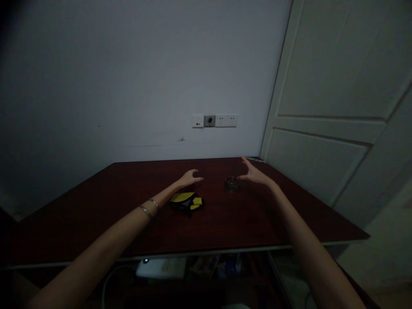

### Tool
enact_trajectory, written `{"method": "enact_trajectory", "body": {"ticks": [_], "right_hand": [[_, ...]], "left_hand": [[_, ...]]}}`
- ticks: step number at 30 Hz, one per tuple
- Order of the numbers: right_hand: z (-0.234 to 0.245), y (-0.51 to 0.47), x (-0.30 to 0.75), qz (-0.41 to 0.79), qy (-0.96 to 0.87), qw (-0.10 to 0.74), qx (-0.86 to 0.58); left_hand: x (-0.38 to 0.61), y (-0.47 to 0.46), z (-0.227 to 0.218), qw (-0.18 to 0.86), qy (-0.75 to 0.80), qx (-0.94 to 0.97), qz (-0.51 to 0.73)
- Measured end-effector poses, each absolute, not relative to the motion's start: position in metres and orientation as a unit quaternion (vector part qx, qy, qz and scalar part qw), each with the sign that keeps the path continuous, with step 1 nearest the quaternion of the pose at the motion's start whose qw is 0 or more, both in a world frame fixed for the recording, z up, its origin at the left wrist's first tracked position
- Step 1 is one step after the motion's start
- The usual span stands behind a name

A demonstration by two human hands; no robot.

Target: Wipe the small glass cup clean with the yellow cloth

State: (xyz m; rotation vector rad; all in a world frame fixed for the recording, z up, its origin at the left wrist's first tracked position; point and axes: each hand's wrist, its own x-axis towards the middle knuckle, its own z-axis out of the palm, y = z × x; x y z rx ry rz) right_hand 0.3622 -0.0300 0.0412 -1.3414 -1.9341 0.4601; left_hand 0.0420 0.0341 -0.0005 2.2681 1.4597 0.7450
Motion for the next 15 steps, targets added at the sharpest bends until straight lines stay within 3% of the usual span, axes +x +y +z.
{"method": "enact_trajectory", "body": {"ticks": [7, 15], "right_hand": [[-0.006, -0.034, 0.373, 0.255, -0.724, 0.324, -0.553], [-0.024, -0.024, 0.359, 0.286, -0.727, 0.335, -0.528]], "left_hand": [[0.136, 0.02, -0.006, 0.215, 0.451, 0.843, 0.198], [0.165, 0.023, -0.016, 0.189, 0.458, 0.856, 0.151]]}}
